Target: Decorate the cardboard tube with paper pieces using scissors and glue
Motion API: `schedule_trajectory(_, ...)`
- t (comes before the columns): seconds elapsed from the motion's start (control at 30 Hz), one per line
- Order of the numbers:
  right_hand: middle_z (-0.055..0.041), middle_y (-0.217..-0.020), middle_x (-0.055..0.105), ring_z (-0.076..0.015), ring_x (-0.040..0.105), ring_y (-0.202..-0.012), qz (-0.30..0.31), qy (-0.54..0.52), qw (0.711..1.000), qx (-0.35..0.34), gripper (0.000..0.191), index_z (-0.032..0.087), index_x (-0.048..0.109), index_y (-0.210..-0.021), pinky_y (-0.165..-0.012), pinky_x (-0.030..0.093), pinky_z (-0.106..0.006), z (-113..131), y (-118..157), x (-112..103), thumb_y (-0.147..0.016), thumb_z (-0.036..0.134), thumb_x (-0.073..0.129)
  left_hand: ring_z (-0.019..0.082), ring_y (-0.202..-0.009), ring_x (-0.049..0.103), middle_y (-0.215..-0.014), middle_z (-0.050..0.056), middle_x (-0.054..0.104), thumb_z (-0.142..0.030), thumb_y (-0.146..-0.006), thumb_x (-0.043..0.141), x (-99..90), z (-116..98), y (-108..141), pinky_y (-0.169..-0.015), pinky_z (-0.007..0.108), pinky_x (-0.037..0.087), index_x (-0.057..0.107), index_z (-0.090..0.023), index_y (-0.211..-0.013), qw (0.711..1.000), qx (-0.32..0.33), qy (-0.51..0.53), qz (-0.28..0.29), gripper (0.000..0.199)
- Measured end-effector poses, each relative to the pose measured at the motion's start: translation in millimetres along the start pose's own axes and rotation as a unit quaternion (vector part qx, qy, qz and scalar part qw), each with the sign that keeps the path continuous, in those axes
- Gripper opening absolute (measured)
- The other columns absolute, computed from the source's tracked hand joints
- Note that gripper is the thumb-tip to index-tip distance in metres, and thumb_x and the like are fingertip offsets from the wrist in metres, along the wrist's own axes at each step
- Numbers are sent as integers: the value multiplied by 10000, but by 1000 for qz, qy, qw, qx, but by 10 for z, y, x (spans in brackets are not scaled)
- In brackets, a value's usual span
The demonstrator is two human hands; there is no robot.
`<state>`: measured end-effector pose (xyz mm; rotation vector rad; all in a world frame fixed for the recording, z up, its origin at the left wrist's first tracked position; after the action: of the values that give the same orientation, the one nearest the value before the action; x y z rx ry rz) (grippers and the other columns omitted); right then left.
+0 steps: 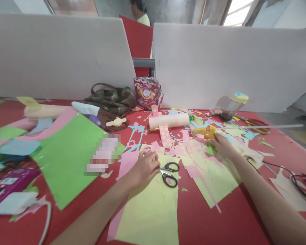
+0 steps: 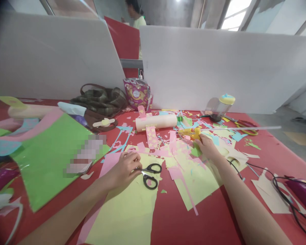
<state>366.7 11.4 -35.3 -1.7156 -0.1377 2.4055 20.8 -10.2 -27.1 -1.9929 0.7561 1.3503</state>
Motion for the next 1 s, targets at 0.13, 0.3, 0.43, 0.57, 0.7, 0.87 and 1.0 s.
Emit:
schedule_trajectory(0.13,-70,-712,552,-220,537,-700,4,20,1000,1,188,190,440,-705,-617,407,-318,16,16,29,-773,343,355,154,-827,405,-840,16,454,-230,-787,468,5,-17,5,-790,344,251,527,-177,-735,1000,2,3,-4,95)
schedule_trajectory(0.3,-105,-805,558,-256,532,-753,-15,44,999,19,243,175,453,-823,-635,403,-359,7,76,45,-765,398,378,151,-817,400,-832,16,449,-224,-806,434,4,-33,8,-786,344,251,523,-170,-732,1000,0,8,-5,128)
schedule_trajectory(0.43,-123,-911,557,-269,528,-836,-44,56,997,25,348,154,432,-975,-682,400,-372,6,101,56,-765,427,384,156,-820,397,-839,20,450,-211,-805,433,15,-29,5,-788,350,246,526,-170,-738,1000,3,7,-11,122)
schedule_trajectory(0.57,-129,-932,564,-270,528,-845,-73,74,994,26,456,134,398,-1063,-687,401,-367,22,117,77,-745,459,418,151,-804,396,-824,13,447,-209,-808,427,32,-21,6,-776,346,244,525,-169,-734,1000,2,12,-17,130)
schedule_trajectory(0.7,-172,-931,550,-327,484,-905,-113,108,987,40,469,105,419,-1029,-682,381,-405,69,180,39,-734,470,435,152,-813,397,-820,10,446,-215,-811,428,51,-16,7,-773,340,242,516,-165,-718,1000,1,7,-21,137)
schedule_trajectory(0.87,-161,-748,547,-313,514,-731,-123,139,983,-6,292,116,481,-855,-583,356,-395,318,312,-23,-782,387,401,151,-818,403,-817,9,450,-201,-801,447,81,-8,-1,-791,343,229,508,-160,-703,999,-7,-9,-36,123)
schedule_trajectory(1.0,-81,-701,578,-208,538,-661,-12,96,982,-161,183,164,534,-733,-613,361,-313,726,453,70,-793,301,427,162,-846,397,-826,14,457,-170,-786,464,75,-12,-5,-786,342,225,501,-155,-695,999,-13,-22,-44,99)
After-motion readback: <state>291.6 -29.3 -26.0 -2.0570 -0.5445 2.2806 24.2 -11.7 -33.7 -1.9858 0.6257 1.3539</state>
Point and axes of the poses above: each hand's wrist, its own y-axis away from the middle knuckle, its own x-axis out of the palm, z = x × y, the point moved 1 cm from there along -y, towards the middle knuckle
